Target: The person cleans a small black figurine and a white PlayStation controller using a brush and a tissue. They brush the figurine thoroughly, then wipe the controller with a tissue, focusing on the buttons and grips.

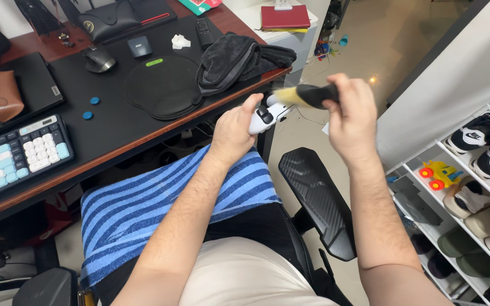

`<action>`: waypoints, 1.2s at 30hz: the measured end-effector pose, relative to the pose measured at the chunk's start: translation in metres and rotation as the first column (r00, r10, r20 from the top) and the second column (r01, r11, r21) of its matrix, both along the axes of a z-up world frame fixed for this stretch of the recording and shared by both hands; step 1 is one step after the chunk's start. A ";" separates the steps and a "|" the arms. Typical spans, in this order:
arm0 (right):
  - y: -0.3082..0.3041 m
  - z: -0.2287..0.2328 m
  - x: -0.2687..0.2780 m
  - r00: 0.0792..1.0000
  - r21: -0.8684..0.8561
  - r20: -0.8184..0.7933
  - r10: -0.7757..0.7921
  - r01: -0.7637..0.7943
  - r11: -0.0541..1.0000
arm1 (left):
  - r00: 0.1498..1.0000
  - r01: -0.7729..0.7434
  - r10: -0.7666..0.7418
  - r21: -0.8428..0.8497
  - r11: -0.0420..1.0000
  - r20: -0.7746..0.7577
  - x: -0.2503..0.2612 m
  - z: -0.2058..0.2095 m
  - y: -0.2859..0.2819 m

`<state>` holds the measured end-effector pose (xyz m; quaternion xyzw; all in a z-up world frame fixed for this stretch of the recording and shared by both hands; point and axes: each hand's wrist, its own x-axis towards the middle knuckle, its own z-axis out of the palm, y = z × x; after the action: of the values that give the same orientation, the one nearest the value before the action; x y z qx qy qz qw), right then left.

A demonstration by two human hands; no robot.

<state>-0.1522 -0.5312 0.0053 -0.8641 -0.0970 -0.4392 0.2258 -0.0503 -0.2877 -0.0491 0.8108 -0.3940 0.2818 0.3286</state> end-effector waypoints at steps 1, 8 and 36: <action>-0.004 -0.003 0.004 0.998 -0.022 -0.003 -0.070 0.070 0.997 | 1.000 -0.007 0.007 -0.014 1.000 -0.029 0.000 0.000 0.001; -0.037 -0.024 0.026 0.994 0.535 0.062 0.085 -0.105 0.838 | 0.772 0.151 -0.473 -0.601 0.785 -0.424 0.008 -0.002 0.006; 0.056 0.026 -0.031 0.990 0.096 0.133 0.046 -0.059 0.994 | 0.882 -0.137 -0.027 -0.312 0.940 -0.470 -0.019 0.023 -0.023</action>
<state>-0.1831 -0.4748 0.0309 -0.8184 -0.1122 -0.4930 0.2731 -0.0694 -0.3107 -0.0259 0.7974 -0.2257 0.1506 0.5390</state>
